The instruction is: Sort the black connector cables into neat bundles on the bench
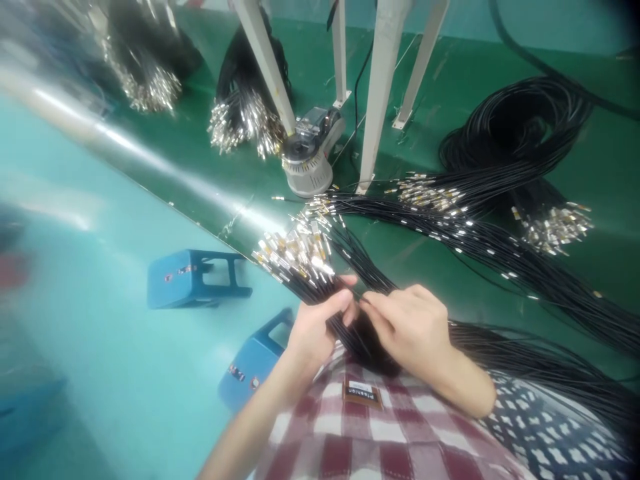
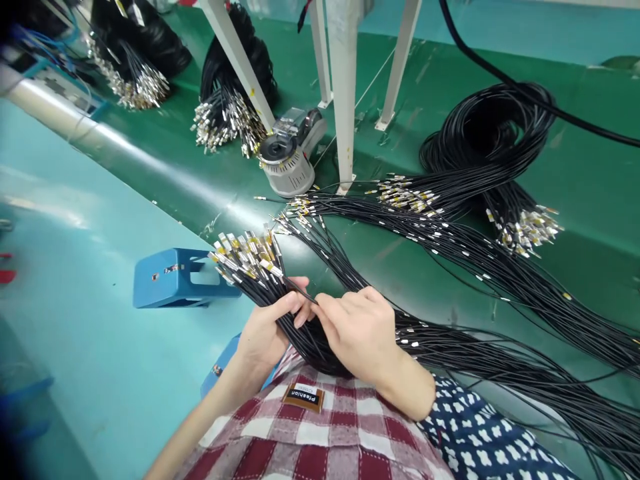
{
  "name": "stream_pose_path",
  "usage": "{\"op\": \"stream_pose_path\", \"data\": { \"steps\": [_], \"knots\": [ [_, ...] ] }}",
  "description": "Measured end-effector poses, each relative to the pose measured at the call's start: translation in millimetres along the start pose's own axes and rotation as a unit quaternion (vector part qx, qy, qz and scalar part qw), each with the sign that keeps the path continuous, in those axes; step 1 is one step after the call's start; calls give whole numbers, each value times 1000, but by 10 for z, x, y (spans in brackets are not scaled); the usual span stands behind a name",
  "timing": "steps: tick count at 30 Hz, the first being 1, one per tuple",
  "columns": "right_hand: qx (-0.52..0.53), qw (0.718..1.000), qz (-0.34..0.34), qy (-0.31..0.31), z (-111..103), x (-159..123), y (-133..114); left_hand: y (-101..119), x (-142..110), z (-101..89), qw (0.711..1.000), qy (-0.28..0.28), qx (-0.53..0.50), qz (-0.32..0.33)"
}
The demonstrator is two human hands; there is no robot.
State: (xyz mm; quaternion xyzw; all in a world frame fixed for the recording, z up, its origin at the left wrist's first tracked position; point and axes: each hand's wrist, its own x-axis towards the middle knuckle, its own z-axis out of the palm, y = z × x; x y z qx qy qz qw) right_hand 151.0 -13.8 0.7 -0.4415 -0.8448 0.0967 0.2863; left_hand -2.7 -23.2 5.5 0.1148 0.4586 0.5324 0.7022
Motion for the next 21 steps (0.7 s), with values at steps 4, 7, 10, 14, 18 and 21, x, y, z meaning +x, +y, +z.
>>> {"op": "stream_pose_path", "data": {
  "steps": [4,7,10,14,18,21],
  "knots": [
    [-13,1000,-16,-5,38,97,-85,13,12,-2,999,26,-13,-15],
    [22,1000,-11,-16,57,51,-24,7,36,-31,999,14,-27,-16],
    [55,997,-20,-42,103,-205,245,-10,61,-78,999,8,-46,-18],
    [79,990,-16,-119,161,-688,838,-25,96,-155,998,14,-66,-13],
    [154,952,101,-244,199,-738,1184,-11,121,-244,995,39,-86,-31],
    [92,926,200,-305,396,-371,1141,12,124,-294,991,73,-95,-58]
  ]
}}
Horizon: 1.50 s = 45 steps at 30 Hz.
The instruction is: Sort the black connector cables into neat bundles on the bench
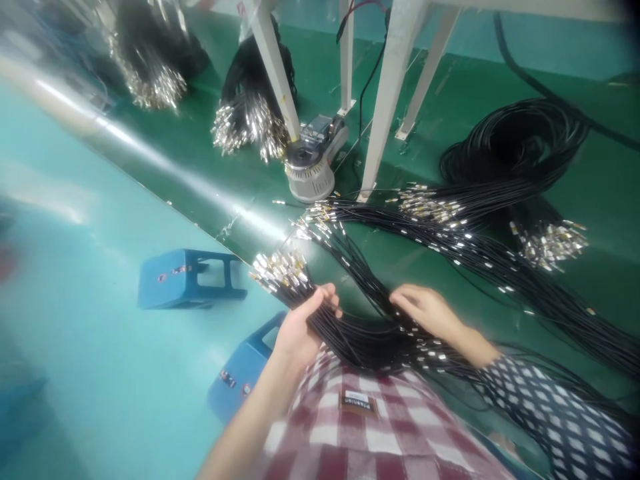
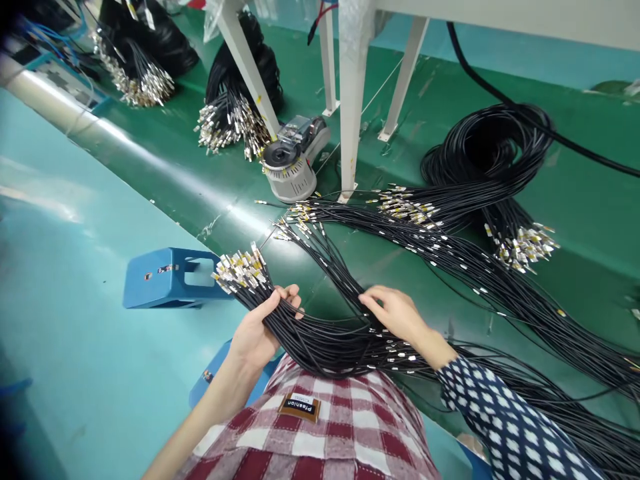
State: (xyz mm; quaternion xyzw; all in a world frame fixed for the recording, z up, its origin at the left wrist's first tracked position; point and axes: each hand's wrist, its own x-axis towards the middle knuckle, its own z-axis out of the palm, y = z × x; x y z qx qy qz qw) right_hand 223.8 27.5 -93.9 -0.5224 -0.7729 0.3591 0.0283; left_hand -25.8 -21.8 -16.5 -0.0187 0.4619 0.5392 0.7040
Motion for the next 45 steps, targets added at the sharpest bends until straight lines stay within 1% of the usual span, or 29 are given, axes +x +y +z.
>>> {"op": "stream_pose_path", "data": {
  "steps": [2,5,7,9,11,14,16,19,22,26,30,32,34,35,36,38,40,41,43,45],
  "knots": [
    [-34,998,43,13,62,365,-195,13,2,-10,1000,1,-3,-4],
    [-61,996,61,10,244,886,-410,11,11,-2,999,-33,-8,3],
    [-67,996,63,-2,345,1093,-473,2,18,5,999,-40,-17,8],
    [-60,996,67,-10,363,1143,-483,-5,22,9,999,-32,-23,10],
    [-38,997,72,-8,284,1050,-462,-6,22,14,999,-30,-22,12],
    [15,998,60,-11,66,720,-427,-5,12,38,999,-31,-17,13],
    [77,997,26,-11,-62,430,-420,-7,7,66,999,-26,-12,15],
    [154,987,-47,23,-148,-7,-425,-10,9,122,999,-19,6,30],
    [148,982,-105,49,-149,-343,-427,-11,15,181,999,-27,16,41],
    [97,982,-158,42,-161,-579,-405,-26,-18,240,998,-45,17,51],
    [40,981,-190,21,-234,-674,-349,-61,-84,259,997,-44,29,63],
    [32,982,-188,-8,-300,-687,-356,-71,-115,264,996,-47,41,63],
    [36,983,-176,-32,-383,-661,-439,-73,-144,279,995,-53,53,63],
    [42,984,-170,-32,-426,-629,-516,-73,-158,292,995,-55,59,62],
    [50,985,-166,-21,-468,-584,-616,-72,-172,307,994,-56,64,62],
    [69,984,-163,24,-533,-457,-865,-73,-195,342,994,-51,77,61],
    [84,982,-158,62,-563,-314,-1115,-81,-209,371,993,-40,89,63],
    [86,981,-158,71,-562,-255,-1210,-86,-212,379,993,-37,93,67],
    [75,980,-172,73,-532,-200,-1294,-100,-207,380,992,-35,97,73],
    [33,976,-195,86,-470,-259,-1204,-112,-195,364,992,-37,92,76]
  ]
}}
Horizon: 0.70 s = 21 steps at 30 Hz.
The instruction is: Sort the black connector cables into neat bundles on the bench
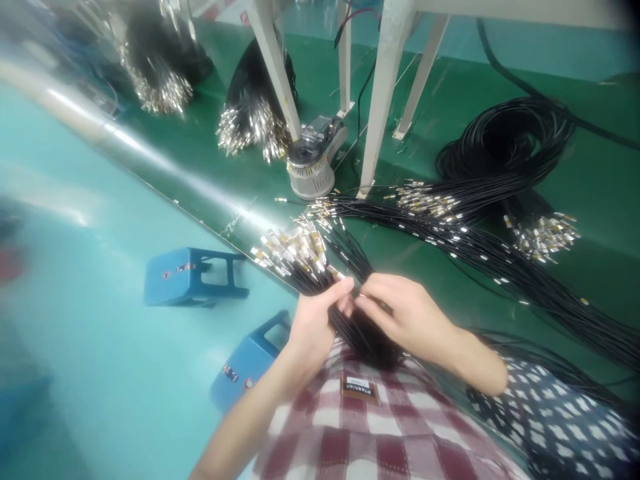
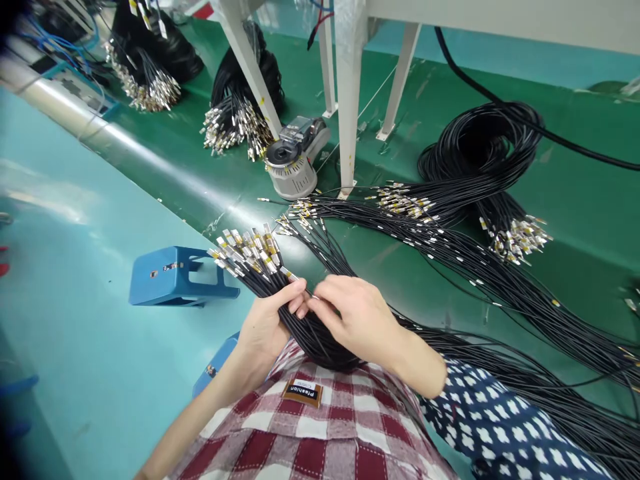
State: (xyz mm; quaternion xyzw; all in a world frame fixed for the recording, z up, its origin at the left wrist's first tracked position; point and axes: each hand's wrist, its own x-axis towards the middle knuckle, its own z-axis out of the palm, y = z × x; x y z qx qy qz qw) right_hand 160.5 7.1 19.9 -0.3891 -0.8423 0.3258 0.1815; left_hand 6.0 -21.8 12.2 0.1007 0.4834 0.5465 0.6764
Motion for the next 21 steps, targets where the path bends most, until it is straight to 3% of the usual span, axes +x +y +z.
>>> {"op": "stream_pose_path", "data": {
  "steps": [3,6,8,13,18,19,21],
  "knots": [
    [-70,997,-21,14,17,-382,248,-13,13,-27,1000,6,-5,2],
    [-54,998,0,-12,-28,-714,465,-7,18,-37,1000,-5,5,1],
    [-31,999,21,-19,-62,-761,495,1,19,-33,1000,-19,6,-2],
    [89,992,64,-53,-23,-429,287,5,37,-38,1000,-15,-22,-10],
    [133,981,135,31,194,-92,106,23,98,-135,999,-10,-34,-36],
    [118,985,124,17,226,-33,103,28,112,-169,998,-12,-32,-48],
    [99,988,91,-73,257,97,165,34,141,-251,996,-10,-29,-83]
  ]
}}
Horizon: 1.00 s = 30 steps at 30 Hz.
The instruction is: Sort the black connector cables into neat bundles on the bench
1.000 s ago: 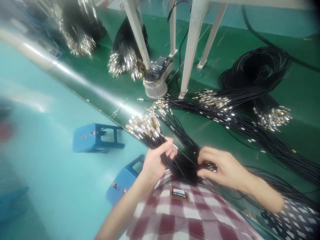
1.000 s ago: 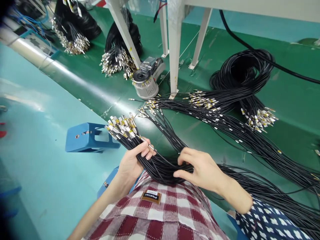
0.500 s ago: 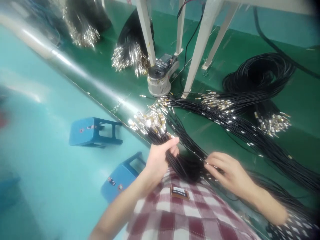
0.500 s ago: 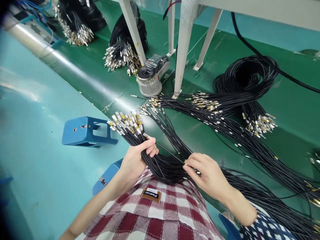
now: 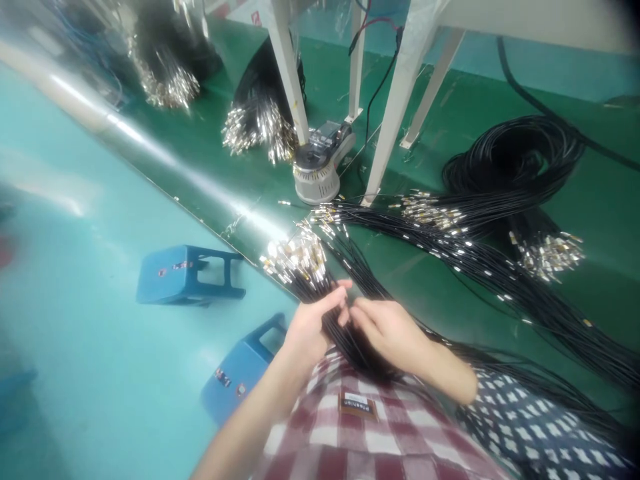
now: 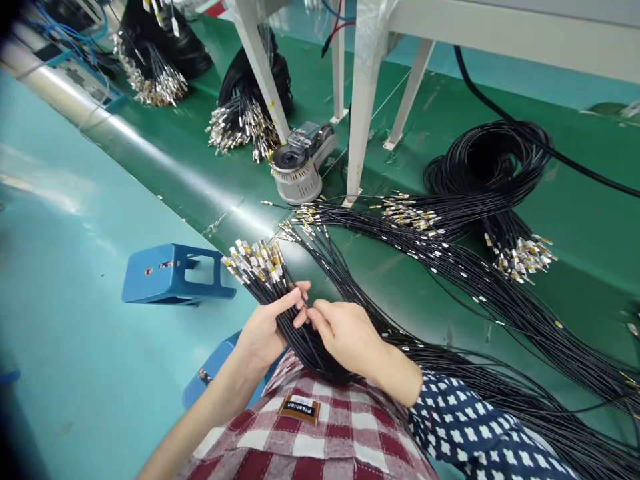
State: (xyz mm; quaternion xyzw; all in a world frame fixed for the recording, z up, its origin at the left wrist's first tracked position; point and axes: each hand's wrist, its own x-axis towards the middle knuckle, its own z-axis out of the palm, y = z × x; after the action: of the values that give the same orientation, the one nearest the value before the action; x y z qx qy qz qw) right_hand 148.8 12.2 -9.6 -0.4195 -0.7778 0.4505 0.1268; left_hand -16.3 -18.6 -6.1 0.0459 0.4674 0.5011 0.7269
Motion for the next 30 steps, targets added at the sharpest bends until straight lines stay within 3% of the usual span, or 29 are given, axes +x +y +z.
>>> {"op": "stream_pose_path", "data": {
  "steps": [2,4,7,10,14,18,22,25,30],
  "knots": [
    [-22,995,24,-97,-44,188,137,7,29,-94,999,13,-13,-31],
    [-65,986,89,-122,-70,436,353,3,63,-182,998,29,-43,-39],
    [-152,975,152,-53,49,869,688,-11,113,-263,995,56,-77,-19],
    [-196,967,160,-23,295,1214,874,-16,141,-284,995,64,-82,-12],
    [-202,966,159,1,373,1325,905,-7,145,-281,994,48,-90,-26],
    [-164,974,153,38,78,1050,815,-10,141,-249,996,45,-72,-12],
    [-36,995,83,48,-166,475,653,-34,125,-166,996,22,-77,29],
    [34,997,31,64,-220,-34,590,-50,99,-107,995,25,-75,62],
    [-12,999,32,38,-234,-695,606,-51,48,-28,995,15,-62,74]
  ]
}}
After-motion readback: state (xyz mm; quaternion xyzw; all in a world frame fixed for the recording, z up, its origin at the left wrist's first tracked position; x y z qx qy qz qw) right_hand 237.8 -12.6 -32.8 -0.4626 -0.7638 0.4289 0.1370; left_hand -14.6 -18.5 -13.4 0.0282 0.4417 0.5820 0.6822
